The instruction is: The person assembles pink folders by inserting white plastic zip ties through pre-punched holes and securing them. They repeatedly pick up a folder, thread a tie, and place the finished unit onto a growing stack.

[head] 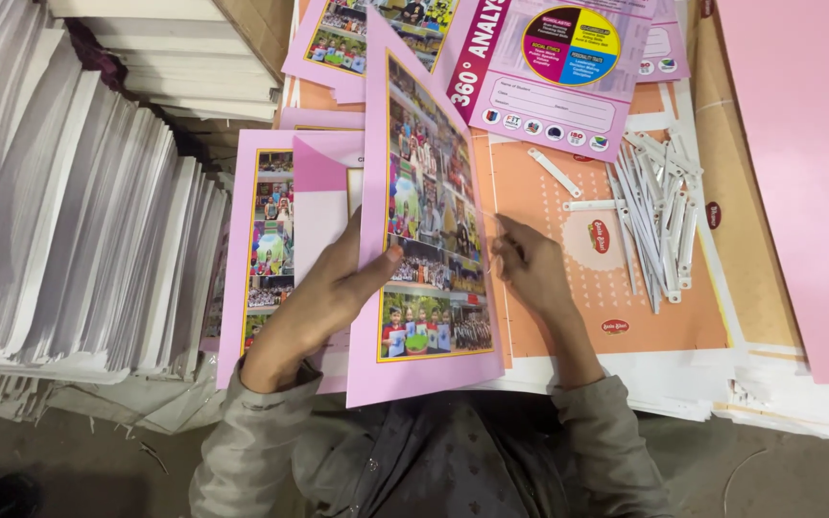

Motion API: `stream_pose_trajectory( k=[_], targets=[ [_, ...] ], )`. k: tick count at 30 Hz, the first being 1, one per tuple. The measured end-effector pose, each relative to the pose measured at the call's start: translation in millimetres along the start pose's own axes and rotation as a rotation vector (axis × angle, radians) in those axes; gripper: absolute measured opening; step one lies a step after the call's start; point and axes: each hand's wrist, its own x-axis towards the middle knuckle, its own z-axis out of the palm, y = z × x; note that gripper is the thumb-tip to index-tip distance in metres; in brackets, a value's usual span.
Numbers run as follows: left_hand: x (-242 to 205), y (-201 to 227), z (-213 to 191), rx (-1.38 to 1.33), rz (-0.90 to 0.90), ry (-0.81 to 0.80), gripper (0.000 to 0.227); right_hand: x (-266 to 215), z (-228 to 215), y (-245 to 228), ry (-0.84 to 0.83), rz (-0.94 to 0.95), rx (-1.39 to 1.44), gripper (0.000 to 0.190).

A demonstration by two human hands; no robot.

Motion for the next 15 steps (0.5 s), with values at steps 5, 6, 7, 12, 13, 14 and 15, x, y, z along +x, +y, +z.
stream_pose_trajectory(
  k=[5,6,7,12,13,14,15],
  targets=[
    [19,-50,15,-0.622,-0.084,-0.299,0.097,-5,3,7,0.035,-0.175,-0.141,0.031],
    [27,-65,26,-0.739,-0.043,-0.371,0.106,-6,0,9,0.084,-0.148,-0.073,0.030],
    [34,-80,41,-0.347,0.080,-0.202,0.102,-10,-4,11,0.130,-0.114,-0.012,0.029],
    [52,-141,92,0.459,0.158,0.148,0.129,-24,-34,20,0.333,0.054,0.288,0.024],
    [50,-149,96,0.474,0.167,0.148,0.131,-31,-38,20,0.373,0.081,0.338,0.024],
    [52,-154,96,0.491,0.182,0.152,0.132,-35,-41,20,0.407,0.093,0.383,0.023],
    [54,-159,96,0.509,0.197,0.156,0.134,-39,-45,19,0.452,0.103,0.429,0.022]
  ],
)
